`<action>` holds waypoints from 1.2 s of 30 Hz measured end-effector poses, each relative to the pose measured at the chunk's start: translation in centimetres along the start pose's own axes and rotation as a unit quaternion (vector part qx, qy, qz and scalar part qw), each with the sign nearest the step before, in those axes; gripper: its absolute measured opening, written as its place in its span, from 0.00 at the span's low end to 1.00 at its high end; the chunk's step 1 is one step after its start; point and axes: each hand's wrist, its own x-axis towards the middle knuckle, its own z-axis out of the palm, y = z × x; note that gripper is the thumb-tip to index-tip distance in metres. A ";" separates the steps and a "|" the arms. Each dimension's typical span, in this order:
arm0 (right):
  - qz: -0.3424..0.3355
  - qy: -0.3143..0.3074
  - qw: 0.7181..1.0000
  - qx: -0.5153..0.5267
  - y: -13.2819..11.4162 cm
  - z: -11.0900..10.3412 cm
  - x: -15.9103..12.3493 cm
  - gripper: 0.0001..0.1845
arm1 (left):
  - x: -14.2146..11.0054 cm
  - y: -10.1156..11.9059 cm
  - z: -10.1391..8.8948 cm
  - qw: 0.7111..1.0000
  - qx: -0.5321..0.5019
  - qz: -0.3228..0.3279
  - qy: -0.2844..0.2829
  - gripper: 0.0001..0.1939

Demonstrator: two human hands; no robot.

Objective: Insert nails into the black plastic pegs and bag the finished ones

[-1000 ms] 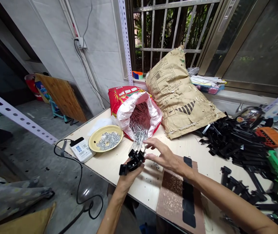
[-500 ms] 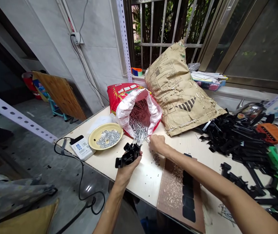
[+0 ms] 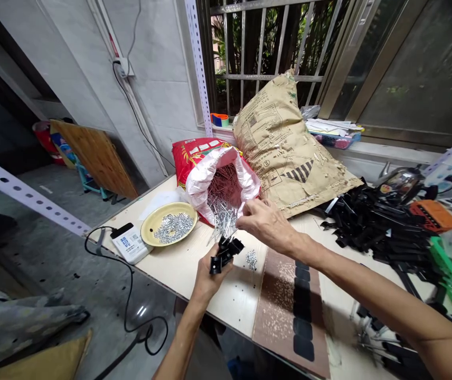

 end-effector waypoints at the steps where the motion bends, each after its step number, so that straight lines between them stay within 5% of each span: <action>1: -0.016 -0.011 1.000 -0.016 0.0 0.0 0.1 0.10 | 0.0 0.1 -0.1 1.000 0.029 0.009 -0.002 0.10; 8: -0.100 -0.082 0.992 0.011 -0.1 0.0 1.1 0.13 | 0.0 -0.4 -0.4 0.993 0.113 0.041 -0.008 0.14; 13: -0.077 -0.123 0.965 0.219 0.5 0.9 2.4 0.11 | -0.1 -0.1 -0.6 0.998 0.061 0.025 0.001 0.16; 16: 0.014 -0.081 0.934 0.348 2.2 2.9 2.8 0.19 | -0.3 0.1 -0.9 0.999 -0.031 -0.019 0.024 0.15; 20: 0.277 -0.129 0.898 0.316 3.7 8.4 2.4 0.15 | -0.7 0.7 -1.4 0.989 -0.101 -0.072 0.077 0.13; 26: 0.380 -0.121 0.872 0.285 2.3 15.3 2.5 0.04 | -0.1 1.7 -1.3 0.992 -0.088 -0.042 0.082 0.14; 31: 0.394 -0.162 0.847 0.317 2.6 15.5 2.9 0.15 | 1.0 1.5 -0.5 0.954 -0.241 -0.149 0.104 0.16; 36: 0.394 -0.211 0.839 0.311 4.2 13.2 1.0 0.06 | 1.2 1.4 -0.3 0.916 -0.339 -0.200 0.083 0.20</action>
